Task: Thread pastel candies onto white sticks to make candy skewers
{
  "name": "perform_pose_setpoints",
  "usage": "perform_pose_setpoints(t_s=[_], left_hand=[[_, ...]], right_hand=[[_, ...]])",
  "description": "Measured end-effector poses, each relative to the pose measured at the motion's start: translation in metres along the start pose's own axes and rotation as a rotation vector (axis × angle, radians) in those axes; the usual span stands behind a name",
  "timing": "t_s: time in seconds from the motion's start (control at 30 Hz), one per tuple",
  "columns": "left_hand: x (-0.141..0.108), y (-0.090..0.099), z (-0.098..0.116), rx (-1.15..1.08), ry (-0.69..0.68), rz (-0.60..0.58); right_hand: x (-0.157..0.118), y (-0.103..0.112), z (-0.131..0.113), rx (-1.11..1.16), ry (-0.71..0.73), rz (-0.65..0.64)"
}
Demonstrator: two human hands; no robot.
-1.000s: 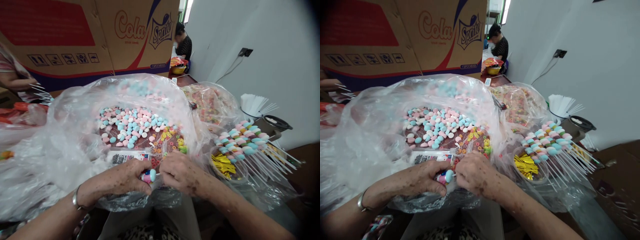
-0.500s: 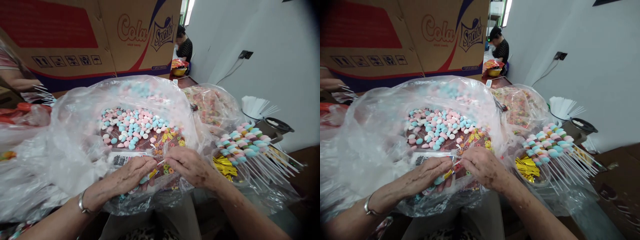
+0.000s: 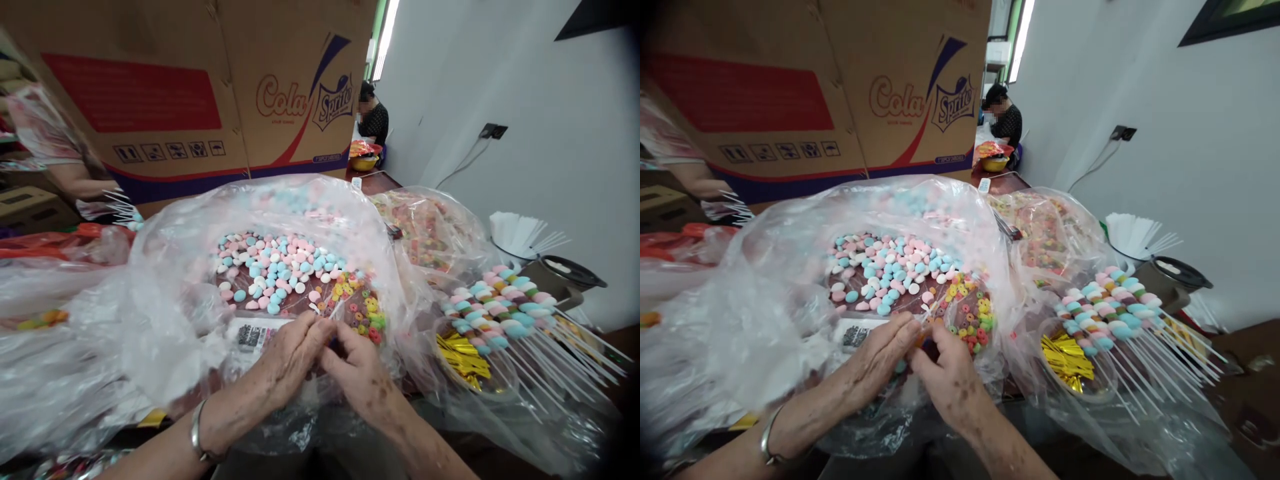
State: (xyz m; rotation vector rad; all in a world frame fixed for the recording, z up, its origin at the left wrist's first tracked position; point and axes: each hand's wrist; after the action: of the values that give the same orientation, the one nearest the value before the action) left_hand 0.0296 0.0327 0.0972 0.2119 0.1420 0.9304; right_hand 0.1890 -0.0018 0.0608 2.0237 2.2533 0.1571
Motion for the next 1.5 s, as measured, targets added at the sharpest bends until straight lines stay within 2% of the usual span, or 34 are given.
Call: perform_pose_setpoints(t_s=[0.1, 0.27, 0.43, 0.5, 0.57, 0.67, 0.73, 0.83, 0.93, 1.07, 1.13, 1.2, 1.23, 1.27, 1.33, 1.4, 1.5], left_hand=[[-0.001, -0.004, -0.008, 0.001, 0.073, 0.049], [-0.006, -0.015, -0.02, -0.336, 0.206, 0.02], [-0.01, -0.027, -0.013, -0.537, 0.273, 0.088], [-0.011, -0.03, -0.01, -0.622, 0.299, 0.056], [-0.012, -0.032, -0.009, -0.639, 0.342, -0.027], [-0.015, -0.032, -0.013, -0.623, 0.444, -0.157], [-0.02, -0.03, -0.016, -0.642, 0.473, -0.192], [-0.027, -0.027, -0.019, -0.671, 0.439, -0.255], [-0.034, -0.025, -0.021, -0.699, 0.458, -0.324], [-0.038, -0.027, -0.019, -0.671, 0.46, -0.284], [-0.039, -0.029, -0.017, -0.643, 0.442, -0.249], [-0.041, -0.03, -0.017, -0.625, 0.44, -0.227], [-0.042, -0.03, -0.018, -0.619, 0.443, -0.226], [-0.043, -0.031, -0.018, -0.61, 0.448, -0.234], [-0.045, -0.032, -0.02, -0.573, 0.464, -0.276], [-0.046, -0.031, -0.021, -0.51, 0.486, -0.336], [-0.045, -0.027, -0.018, -0.4, 0.515, -0.429]], right_hand=[[-0.004, 0.001, -0.001, 0.036, 0.008, 0.081], [-0.013, 0.005, 0.0, 0.121, 0.074, 0.159], [-0.02, 0.002, 0.0, 0.373, 0.008, 0.054], [-0.022, 0.004, 0.0, 0.478, -0.038, -0.017], [-0.024, 0.009, 0.002, 0.496, -0.027, -0.097], [-0.029, 0.019, 0.006, 0.327, 0.095, -0.18], [-0.033, 0.023, 0.007, 0.116, 0.226, -0.124], [-0.039, 0.021, 0.005, -0.146, 0.412, 0.003], [-0.044, 0.014, 0.002, -0.235, 0.488, 0.052], [-0.05, 0.01, 0.005, -0.302, 0.536, 0.147], [-0.054, 0.011, 0.01, -0.408, 0.585, 0.269], [-0.059, 0.013, 0.013, -0.62, 0.727, 0.409], [-0.062, 0.013, 0.014, -0.744, 0.811, 0.427], [-0.064, 0.013, 0.014, -0.859, 0.892, 0.392], [-0.068, 0.012, 0.012, -0.992, 0.987, 0.208], [-0.072, 0.01, 0.008, -1.016, 1.001, 0.06], [-0.075, 0.008, 0.0, -1.049, 1.013, -0.029]])
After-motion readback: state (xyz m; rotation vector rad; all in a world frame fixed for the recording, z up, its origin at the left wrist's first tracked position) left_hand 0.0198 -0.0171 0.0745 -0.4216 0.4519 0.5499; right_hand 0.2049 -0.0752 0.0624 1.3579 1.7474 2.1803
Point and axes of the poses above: each hand's wrist, its own x-axis towards the middle knuckle, its own y-axis out of the back of the hand, z = x × y, and after that the axes turned 3 degrees about x, right-handed
